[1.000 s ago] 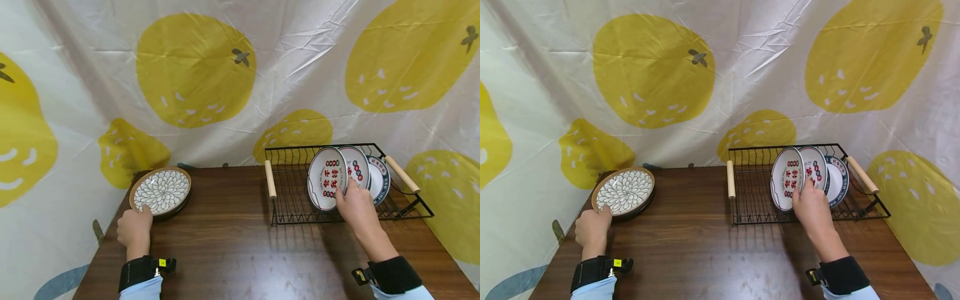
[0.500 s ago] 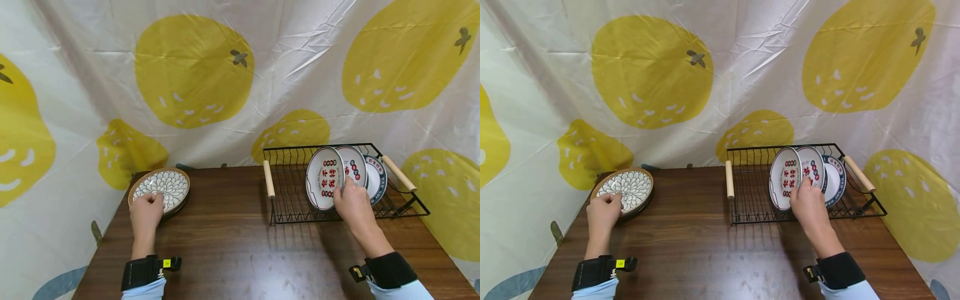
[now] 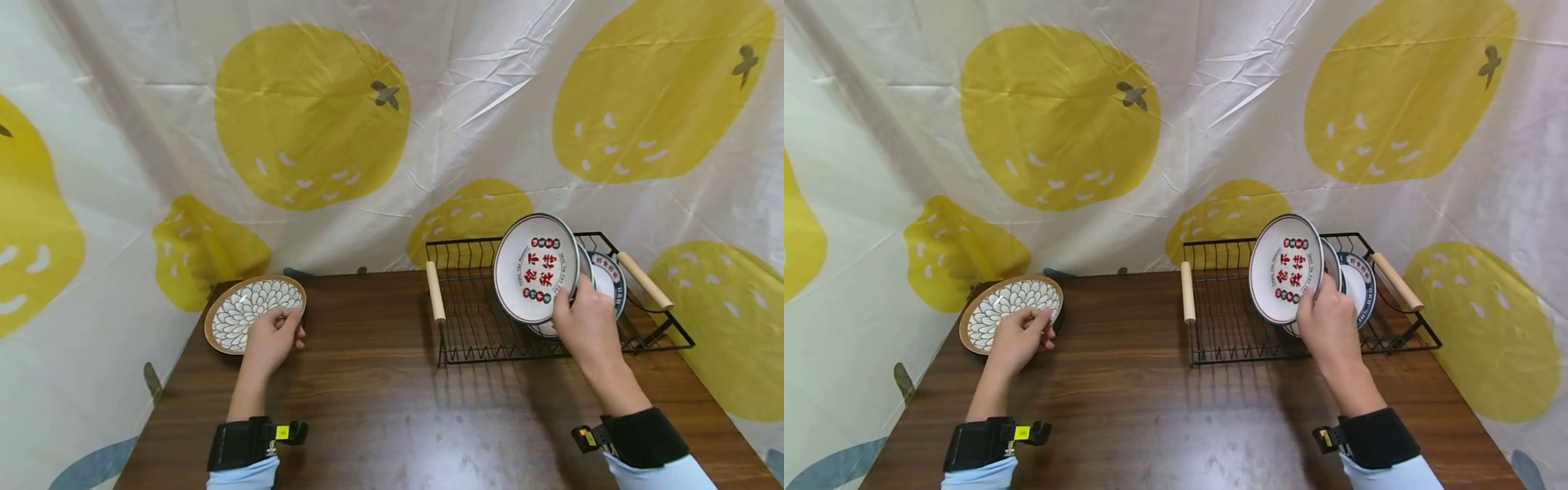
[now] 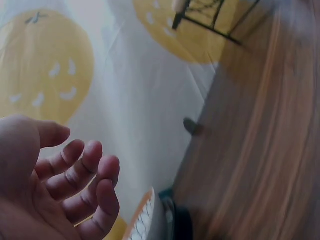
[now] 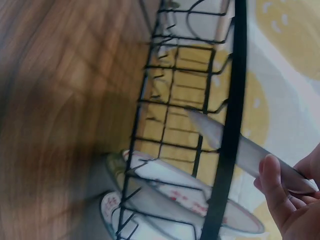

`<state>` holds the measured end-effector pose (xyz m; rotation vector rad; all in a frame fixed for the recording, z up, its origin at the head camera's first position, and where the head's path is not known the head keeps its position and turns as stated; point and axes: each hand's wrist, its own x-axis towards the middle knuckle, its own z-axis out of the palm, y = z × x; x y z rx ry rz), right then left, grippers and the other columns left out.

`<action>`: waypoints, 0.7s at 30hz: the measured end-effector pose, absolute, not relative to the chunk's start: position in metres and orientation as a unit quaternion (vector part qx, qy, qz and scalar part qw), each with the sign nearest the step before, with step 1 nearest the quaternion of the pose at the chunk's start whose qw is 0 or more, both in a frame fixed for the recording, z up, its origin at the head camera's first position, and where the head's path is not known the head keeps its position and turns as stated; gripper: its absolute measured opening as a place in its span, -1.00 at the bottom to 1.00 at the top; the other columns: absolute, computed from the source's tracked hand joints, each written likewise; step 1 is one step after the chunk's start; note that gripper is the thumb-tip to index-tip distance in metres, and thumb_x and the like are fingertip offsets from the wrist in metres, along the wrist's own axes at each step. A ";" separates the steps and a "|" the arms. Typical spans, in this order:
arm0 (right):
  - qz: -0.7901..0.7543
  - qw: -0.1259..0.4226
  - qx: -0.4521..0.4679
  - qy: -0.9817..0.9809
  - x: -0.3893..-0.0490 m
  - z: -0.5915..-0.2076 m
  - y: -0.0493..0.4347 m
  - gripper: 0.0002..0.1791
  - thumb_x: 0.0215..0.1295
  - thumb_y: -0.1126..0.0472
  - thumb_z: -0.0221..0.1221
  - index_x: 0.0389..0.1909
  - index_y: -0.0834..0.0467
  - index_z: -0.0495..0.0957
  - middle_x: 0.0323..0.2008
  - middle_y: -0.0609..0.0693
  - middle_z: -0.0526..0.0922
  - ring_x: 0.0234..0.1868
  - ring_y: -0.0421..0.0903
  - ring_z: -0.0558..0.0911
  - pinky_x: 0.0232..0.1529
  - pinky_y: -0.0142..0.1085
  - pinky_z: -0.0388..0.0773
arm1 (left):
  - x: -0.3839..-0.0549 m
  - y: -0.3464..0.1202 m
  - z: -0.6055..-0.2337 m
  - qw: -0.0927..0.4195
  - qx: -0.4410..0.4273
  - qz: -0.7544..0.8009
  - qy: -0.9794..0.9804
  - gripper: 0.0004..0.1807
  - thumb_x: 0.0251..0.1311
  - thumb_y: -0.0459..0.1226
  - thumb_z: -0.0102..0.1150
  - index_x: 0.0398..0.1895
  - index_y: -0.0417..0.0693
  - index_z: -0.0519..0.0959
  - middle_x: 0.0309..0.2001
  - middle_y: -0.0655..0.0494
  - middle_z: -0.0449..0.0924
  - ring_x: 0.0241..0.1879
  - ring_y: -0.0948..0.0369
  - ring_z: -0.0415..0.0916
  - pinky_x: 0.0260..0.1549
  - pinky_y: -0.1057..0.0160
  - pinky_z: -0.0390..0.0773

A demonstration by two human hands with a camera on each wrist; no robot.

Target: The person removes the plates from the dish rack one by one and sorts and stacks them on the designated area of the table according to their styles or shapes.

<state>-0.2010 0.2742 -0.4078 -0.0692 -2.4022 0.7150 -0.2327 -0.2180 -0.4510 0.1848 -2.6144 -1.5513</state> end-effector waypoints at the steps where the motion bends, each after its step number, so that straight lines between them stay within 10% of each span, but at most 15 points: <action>1: 0.283 0.308 -0.030 -0.908 -0.201 -0.406 0.273 -0.69 0.54 0.30 0.04 0.03 0.51 0.51 -0.43 0.47 0.73 -0.50 0.34 0.76 -0.55 0.08 0.68 | -0.233 -0.215 -0.448 0.044 0.056 -0.523 -0.849 -0.60 0.62 -0.03 0.06 -0.10 -0.24 0.61 -0.47 0.06 0.72 -0.50 0.18 0.72 -0.48 0.35 0.63; 8: 0.383 0.289 -0.053 -0.876 -0.199 -0.395 0.261 -0.67 0.58 0.24 0.06 0.15 0.40 0.53 -0.41 0.35 0.79 -0.74 -0.44 0.56 -0.75 -0.45 0.45 | -0.228 -0.199 -0.424 0.043 0.022 -0.550 -0.833 -0.59 0.62 -0.03 0.06 0.17 -0.20 0.53 -0.41 0.10 0.72 -0.44 0.19 0.73 -0.41 0.36 0.70; 21: 0.558 0.229 -0.008 -0.798 -0.198 -0.399 0.232 -0.62 0.61 0.26 0.13 0.30 0.37 0.48 -0.11 0.47 0.77 -0.65 -0.28 0.68 -0.60 -0.39 0.69 | -0.218 -0.173 -0.391 0.061 -0.032 -0.599 -0.798 -0.70 0.62 -0.14 0.08 0.08 -0.24 0.55 -0.34 -0.02 0.72 -0.42 0.22 0.73 -0.32 0.27 0.79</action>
